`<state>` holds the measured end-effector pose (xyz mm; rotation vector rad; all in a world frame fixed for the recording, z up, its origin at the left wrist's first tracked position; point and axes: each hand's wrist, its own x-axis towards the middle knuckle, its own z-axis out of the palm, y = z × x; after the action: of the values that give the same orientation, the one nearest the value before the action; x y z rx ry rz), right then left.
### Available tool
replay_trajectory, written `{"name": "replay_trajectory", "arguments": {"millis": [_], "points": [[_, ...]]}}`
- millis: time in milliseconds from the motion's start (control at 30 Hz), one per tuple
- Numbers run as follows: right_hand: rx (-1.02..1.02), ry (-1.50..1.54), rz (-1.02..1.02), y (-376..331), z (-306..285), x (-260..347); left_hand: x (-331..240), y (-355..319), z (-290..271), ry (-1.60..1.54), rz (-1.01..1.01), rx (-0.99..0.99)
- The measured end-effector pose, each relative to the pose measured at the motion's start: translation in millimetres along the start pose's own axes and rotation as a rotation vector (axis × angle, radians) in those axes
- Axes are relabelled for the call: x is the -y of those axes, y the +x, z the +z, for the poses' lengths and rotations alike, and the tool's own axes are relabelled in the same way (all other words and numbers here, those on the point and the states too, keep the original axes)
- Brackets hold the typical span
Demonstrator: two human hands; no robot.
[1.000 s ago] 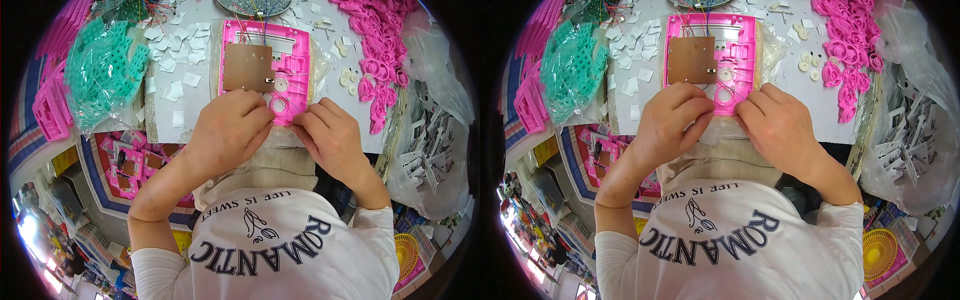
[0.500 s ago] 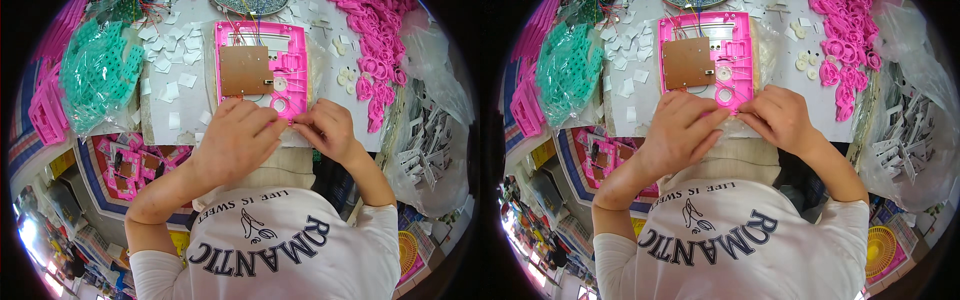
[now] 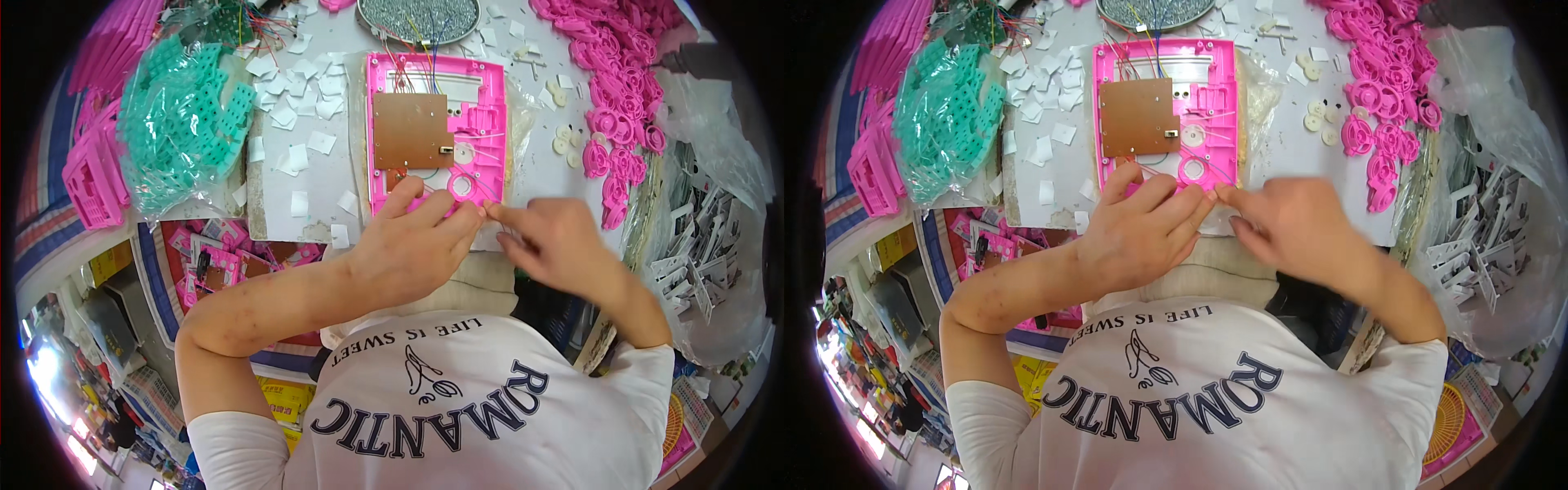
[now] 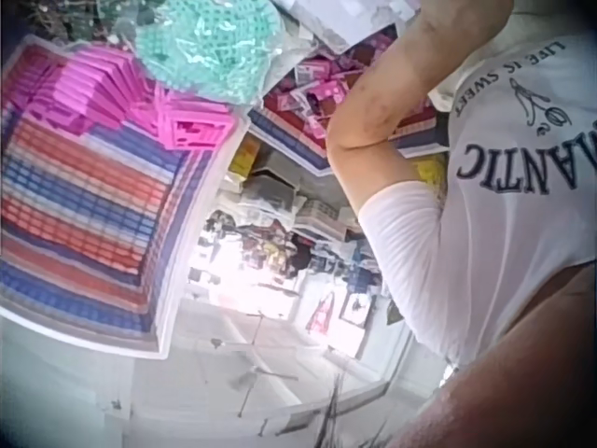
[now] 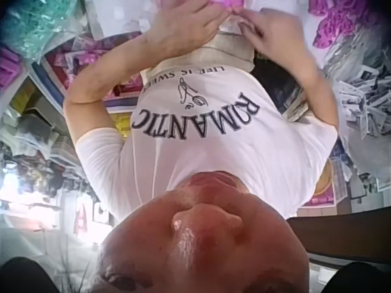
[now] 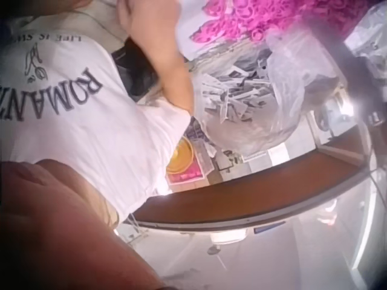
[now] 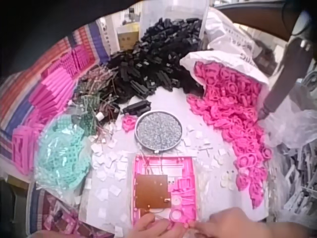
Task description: Assembling toy components and sealing them in pink plastic packaging using an electric screwdriver.
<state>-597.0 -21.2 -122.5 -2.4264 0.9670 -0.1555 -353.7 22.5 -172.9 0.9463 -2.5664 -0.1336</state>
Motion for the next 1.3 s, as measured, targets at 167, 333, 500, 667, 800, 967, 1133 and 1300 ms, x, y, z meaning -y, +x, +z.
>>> {"name": "replay_trajectory", "arguments": {"millis": [167,333,500,667,800,967,1133,1300], "points": [[-0.445,0.209,0.242,99,-13,-15,0,2,2,-0.078,-0.045,-0.004],[-0.382,-0.255,0.245,150,6,-24,-1,4,-5,-0.181,-0.112,0.003],[-0.479,0.351,0.300,132,13,-26,57,22,-32,-0.485,-0.517,-0.125],[-0.448,0.034,-0.110,118,19,-27,109,50,-15,0.056,-0.615,-0.386],[-0.279,-0.028,-0.244,113,6,-26,113,57,-6,0.030,-0.676,-0.356],[-0.261,-0.189,-0.317,108,1,-23,110,60,0,0.083,-0.585,-0.414],[-0.275,0.011,-0.351,107,-7,-38,112,61,2,0.112,-0.451,-0.485],[-0.494,0.111,-0.160,138,-22,-60,105,44,-14,0.154,-0.474,-0.462]]}}
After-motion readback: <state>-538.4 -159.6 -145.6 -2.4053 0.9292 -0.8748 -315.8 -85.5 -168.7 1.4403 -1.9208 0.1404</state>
